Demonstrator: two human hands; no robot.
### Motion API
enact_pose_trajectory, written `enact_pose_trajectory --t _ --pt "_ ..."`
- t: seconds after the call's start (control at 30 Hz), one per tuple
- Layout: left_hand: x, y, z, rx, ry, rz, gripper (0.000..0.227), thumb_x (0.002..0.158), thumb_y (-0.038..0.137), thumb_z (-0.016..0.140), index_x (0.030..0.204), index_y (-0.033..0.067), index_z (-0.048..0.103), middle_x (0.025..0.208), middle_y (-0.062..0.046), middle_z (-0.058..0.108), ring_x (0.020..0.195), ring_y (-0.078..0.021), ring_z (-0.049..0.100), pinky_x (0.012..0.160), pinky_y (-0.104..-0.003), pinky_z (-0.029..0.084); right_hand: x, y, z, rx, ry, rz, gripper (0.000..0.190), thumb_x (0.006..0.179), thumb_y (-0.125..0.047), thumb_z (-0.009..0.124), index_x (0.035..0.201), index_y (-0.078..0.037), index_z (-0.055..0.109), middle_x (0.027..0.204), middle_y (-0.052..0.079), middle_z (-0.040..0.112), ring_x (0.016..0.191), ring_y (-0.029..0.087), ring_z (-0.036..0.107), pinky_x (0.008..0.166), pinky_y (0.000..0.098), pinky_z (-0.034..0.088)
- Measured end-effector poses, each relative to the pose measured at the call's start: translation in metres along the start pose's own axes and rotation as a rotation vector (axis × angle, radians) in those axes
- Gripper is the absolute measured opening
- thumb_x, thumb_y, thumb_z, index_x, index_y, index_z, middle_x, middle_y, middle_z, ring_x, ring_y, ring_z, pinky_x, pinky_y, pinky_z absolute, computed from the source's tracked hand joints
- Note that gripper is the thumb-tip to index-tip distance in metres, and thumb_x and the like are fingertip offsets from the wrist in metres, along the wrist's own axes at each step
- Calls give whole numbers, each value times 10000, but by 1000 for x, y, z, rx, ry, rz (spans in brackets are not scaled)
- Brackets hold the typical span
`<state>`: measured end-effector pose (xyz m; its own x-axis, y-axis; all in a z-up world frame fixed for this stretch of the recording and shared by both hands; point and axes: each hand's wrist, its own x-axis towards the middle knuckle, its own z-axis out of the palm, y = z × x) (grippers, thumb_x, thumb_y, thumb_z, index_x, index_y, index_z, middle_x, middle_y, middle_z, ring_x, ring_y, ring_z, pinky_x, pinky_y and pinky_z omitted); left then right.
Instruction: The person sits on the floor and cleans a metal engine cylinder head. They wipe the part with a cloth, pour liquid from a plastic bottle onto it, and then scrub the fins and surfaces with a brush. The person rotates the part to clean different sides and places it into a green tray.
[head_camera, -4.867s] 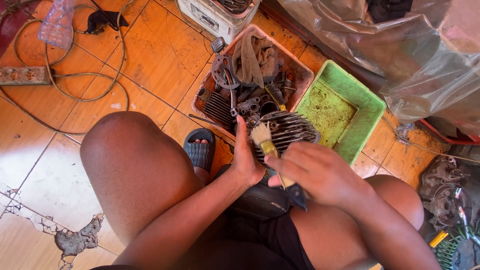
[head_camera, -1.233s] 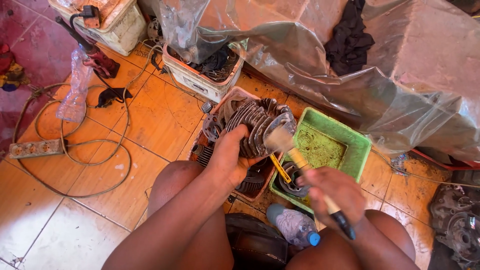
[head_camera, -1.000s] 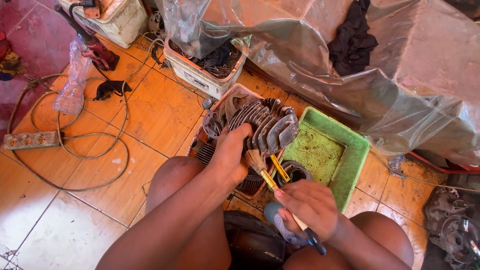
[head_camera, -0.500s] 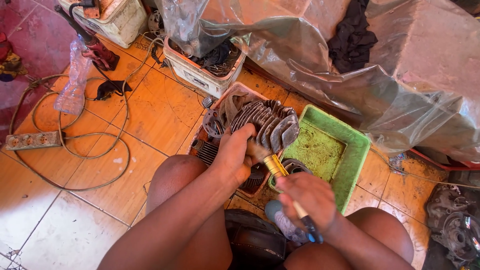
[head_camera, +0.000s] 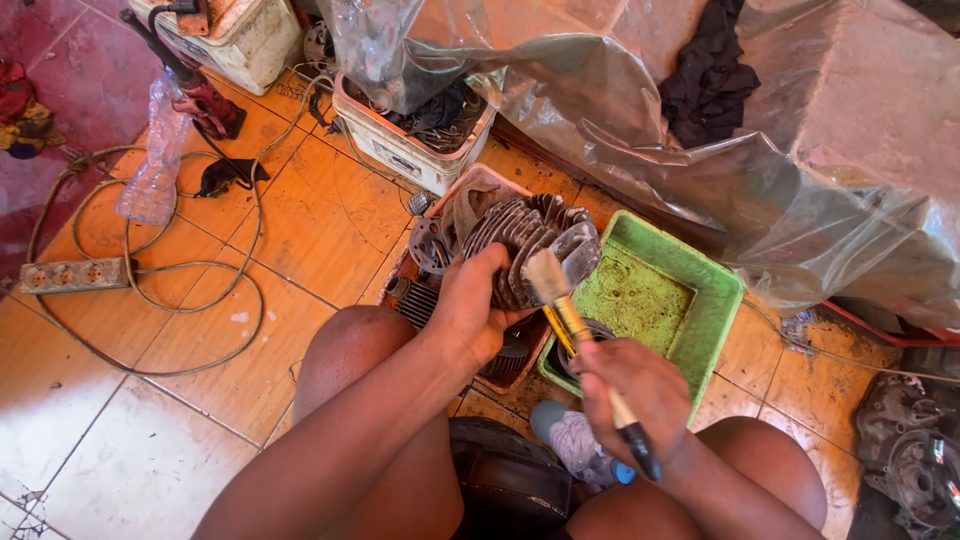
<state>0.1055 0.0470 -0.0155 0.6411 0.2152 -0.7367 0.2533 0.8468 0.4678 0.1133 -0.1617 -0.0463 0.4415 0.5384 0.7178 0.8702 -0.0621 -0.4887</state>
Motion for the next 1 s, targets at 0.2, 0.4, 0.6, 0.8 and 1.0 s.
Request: enact_pose_trajectory --t 0.2,0.4,0.6,0.8,1.0 --pt "1 2 -2 -66 -75 108 437 801 11 468 1222 78 567 1034 -106 539 876 -204 448 789 -392 365 18 5 -14 191 -139 -82 179 910 -134 662 987 27 684 743 103 743 542 154 661 515 256 586" --pt "17 3 -14 -153 -363 105 768 728 16 434 1478 160 512 1122 -106 614 813 -180 558 582 -294 495 11 20 -62 221 146 145 198 1038 -214 547 1136 -41 556 876 140 717 672 197 759 569 243 654" --pt "27 -4 -20 -288 -571 79 643 737 -10 436 1361 55 578 1031 -72 625 815 -163 536 744 -290 465 -4 24 -57 204 134 -62 202 1028 -190 541 1166 -43 554 1057 112 679 672 186 754 559 264 666" --pt "26 -7 -22 -292 -679 60 424 754 -9 445 1140 22 618 927 -60 633 755 -152 526 707 -277 445 11 16 -69 317 55 -24 282 1125 -373 507 1355 -233 589 794 32 732 601 109 733 524 217 637" --pt "29 -6 -27 -297 -766 38 765 748 -7 443 1512 20 448 1222 -134 614 939 -212 592 851 -350 495 7 25 -79 674 289 272 315 1085 -341 634 1231 -65 684 925 143 752 655 184 753 644 282 683"
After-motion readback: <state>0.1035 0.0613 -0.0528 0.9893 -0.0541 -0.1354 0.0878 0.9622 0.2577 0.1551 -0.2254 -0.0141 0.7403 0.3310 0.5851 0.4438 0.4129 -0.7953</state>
